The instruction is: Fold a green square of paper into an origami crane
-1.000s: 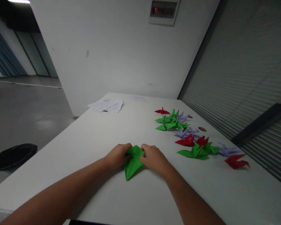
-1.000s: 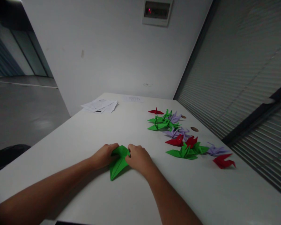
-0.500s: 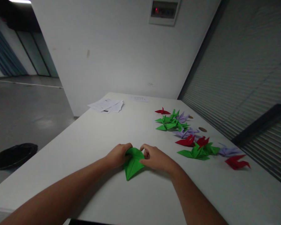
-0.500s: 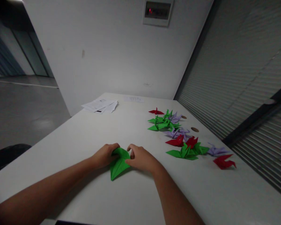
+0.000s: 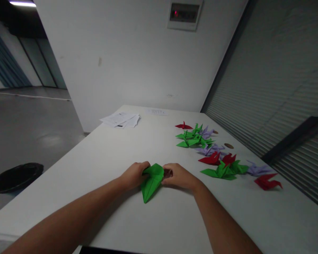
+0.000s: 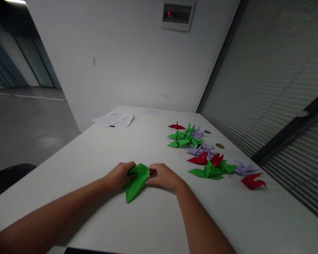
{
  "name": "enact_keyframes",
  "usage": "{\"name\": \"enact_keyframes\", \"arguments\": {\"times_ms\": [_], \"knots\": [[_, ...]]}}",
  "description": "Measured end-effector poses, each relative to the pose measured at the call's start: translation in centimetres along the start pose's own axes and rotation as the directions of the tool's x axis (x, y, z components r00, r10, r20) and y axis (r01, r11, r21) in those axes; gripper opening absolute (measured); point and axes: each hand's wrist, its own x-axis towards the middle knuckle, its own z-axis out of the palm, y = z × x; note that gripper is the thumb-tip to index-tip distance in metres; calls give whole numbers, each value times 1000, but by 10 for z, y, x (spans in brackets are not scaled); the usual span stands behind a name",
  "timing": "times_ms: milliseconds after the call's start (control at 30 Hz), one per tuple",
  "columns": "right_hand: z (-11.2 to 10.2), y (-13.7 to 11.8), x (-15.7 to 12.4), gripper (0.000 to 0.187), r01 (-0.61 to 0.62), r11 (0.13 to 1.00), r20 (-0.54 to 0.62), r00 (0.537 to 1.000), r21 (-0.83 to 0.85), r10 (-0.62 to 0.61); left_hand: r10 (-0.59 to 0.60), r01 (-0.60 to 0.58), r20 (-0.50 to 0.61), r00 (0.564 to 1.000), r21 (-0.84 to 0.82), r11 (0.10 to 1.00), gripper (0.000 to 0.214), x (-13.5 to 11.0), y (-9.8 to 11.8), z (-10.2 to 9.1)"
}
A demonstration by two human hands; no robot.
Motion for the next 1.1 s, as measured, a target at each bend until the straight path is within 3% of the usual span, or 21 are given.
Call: {"name": "enact_keyframes", "arguments": {"times_ms": [200,333,600,967,1100], "knots": [[4,6,8,17,68,968,-131,986,-241,-102,16,-16,3,1000,39,999,17,1,-2,1],[11,5,12,12,42,972,-120,990,-232,-71,15,-15,2,1000,23,1000,18,1,-4,2],[24,6,16,15,24,930,-138,987,-366,-80,26,-25,-21,999,52,998,26,2,-8,5],[29,1,16,13,-50,903,-173,984,-426,-27,41,-41,-10,999,26,999,22,1,-7,6],[25,4,18,17,-113,878,-224,975,-465,7,129,-127,-174,976,18,992,30,1,-13,10]]}}
